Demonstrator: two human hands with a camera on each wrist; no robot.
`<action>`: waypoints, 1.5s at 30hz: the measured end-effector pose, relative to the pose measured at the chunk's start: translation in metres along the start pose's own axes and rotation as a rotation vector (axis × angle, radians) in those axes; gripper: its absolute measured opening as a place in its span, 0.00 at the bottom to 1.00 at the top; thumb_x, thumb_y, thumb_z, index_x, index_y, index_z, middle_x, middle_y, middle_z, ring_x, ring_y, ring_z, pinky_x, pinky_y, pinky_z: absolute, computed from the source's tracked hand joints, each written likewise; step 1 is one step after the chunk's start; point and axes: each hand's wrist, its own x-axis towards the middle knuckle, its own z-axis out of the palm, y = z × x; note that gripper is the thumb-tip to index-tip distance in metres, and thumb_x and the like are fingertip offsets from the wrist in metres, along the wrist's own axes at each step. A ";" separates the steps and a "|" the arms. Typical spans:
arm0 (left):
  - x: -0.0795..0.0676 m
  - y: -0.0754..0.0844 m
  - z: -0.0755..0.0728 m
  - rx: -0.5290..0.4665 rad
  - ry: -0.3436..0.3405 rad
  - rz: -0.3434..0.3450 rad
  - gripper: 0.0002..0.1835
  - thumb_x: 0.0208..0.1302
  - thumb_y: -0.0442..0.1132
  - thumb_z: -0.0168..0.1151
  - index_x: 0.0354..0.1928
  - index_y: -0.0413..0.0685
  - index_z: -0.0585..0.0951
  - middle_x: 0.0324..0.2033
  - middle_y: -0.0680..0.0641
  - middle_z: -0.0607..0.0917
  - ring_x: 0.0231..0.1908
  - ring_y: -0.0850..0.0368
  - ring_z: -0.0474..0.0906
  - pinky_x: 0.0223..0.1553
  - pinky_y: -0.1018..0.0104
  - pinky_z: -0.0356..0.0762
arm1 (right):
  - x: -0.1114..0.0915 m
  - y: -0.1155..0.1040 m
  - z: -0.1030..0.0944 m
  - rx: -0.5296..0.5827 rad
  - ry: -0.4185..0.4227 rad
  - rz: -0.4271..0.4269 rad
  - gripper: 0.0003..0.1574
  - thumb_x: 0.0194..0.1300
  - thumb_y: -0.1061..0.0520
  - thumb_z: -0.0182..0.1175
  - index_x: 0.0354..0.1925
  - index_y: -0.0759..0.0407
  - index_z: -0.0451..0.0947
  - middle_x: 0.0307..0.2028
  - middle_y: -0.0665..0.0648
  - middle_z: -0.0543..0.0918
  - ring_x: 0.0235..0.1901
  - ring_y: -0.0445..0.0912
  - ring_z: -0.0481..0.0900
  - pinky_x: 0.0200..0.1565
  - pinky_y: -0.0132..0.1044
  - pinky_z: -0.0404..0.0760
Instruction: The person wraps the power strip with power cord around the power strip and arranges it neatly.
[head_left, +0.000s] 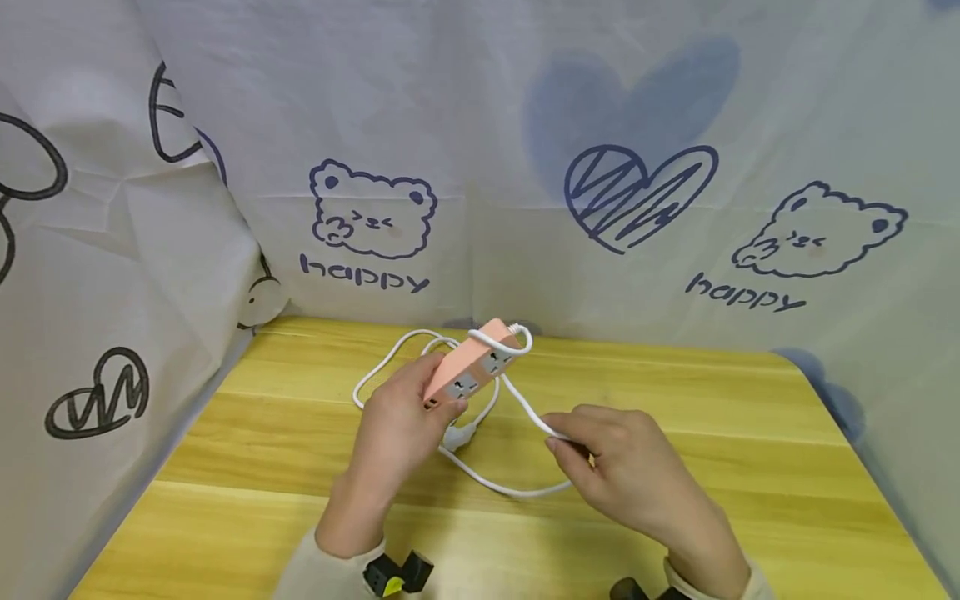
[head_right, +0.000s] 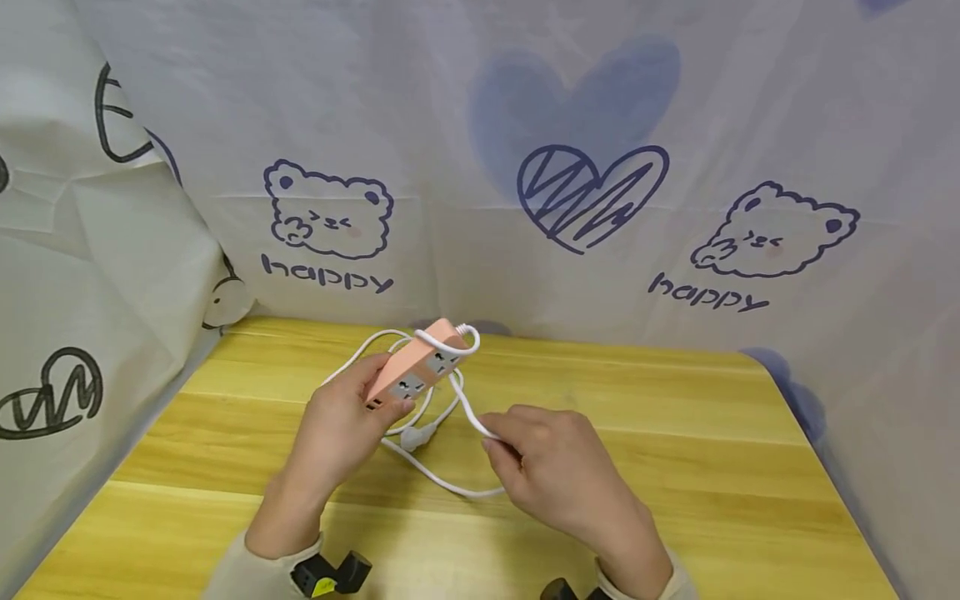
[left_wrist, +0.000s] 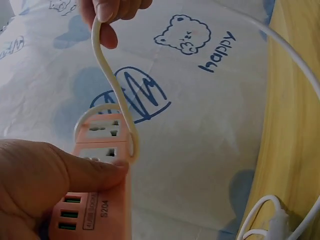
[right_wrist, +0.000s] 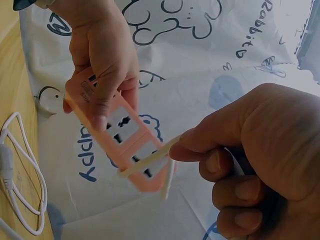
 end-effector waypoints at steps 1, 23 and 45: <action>-0.001 0.001 0.001 0.020 -0.026 0.003 0.30 0.57 0.40 0.82 0.63 0.50 0.83 0.49 0.45 0.89 0.47 0.47 0.87 0.48 0.46 0.85 | 0.000 0.000 0.000 -0.009 -0.005 -0.010 0.10 0.61 0.63 0.71 0.42 0.53 0.89 0.25 0.39 0.79 0.24 0.28 0.68 0.26 0.22 0.72; -0.017 0.011 -0.009 0.170 -0.512 0.425 0.20 0.54 0.29 0.72 0.46 0.60 0.83 0.30 0.62 0.81 0.32 0.62 0.74 0.36 0.64 0.74 | 0.000 0.017 -0.001 0.226 -0.089 0.104 0.13 0.57 0.65 0.79 0.37 0.50 0.89 0.30 0.42 0.86 0.29 0.31 0.77 0.30 0.25 0.79; -0.015 0.006 -0.030 -0.146 -0.532 0.590 0.26 0.57 0.41 0.80 0.58 0.62 0.85 0.47 0.64 0.86 0.46 0.66 0.77 0.50 0.66 0.77 | 0.000 0.021 0.000 0.606 0.088 0.325 0.12 0.68 0.71 0.66 0.47 0.63 0.90 0.29 0.46 0.81 0.29 0.40 0.74 0.31 0.32 0.76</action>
